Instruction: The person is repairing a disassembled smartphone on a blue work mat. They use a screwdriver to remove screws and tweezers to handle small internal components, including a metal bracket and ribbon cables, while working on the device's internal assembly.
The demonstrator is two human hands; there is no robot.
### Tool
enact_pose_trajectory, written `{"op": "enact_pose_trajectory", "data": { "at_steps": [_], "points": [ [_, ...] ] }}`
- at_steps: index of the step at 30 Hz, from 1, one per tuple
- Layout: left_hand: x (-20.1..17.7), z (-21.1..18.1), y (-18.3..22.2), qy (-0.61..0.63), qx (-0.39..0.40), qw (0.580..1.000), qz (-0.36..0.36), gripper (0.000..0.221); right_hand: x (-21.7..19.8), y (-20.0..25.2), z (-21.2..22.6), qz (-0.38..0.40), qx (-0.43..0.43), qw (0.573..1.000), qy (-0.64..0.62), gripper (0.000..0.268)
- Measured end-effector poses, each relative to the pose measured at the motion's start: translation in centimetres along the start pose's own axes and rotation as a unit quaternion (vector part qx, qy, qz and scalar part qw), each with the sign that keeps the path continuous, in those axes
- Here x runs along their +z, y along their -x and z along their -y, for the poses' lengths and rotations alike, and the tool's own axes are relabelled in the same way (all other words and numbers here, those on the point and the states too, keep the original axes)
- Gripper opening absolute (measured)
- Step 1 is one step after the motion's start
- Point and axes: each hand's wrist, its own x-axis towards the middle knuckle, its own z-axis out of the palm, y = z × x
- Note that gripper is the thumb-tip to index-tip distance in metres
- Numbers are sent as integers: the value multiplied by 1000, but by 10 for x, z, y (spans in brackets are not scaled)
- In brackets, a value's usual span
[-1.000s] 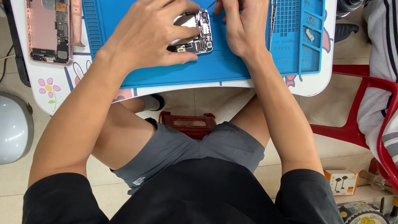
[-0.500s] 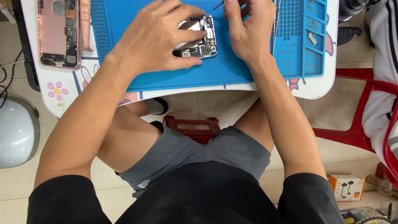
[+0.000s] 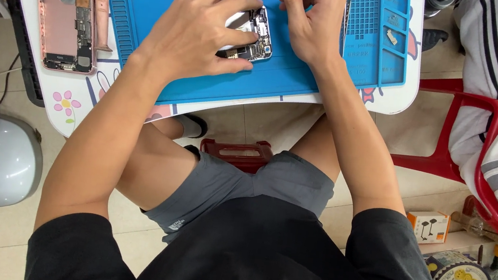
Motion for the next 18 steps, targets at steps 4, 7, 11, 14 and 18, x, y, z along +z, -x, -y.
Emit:
{"op": "enact_pose_trajectory", "data": {
  "at_steps": [4,7,11,14,18],
  "points": [
    [-1,1,-1,-13,11,1000,-4,38,2,5,-11,-2,-10,1000,-11,19],
    [-2,1,-3,-36,17,999,-6,33,1,6,-12,1,-8,1000,-15,19],
    [-4,0,-7,-4,24,1000,-12,32,2,6,-11,-1,-6,1000,-20,18],
    [-6,0,-9,11,25,999,-23,29,2,2,-5,0,-8,1000,-19,19],
    [-5,-1,-9,31,11,999,-18,30,0,-3,8,7,7,1000,-19,22]
  ]
}}
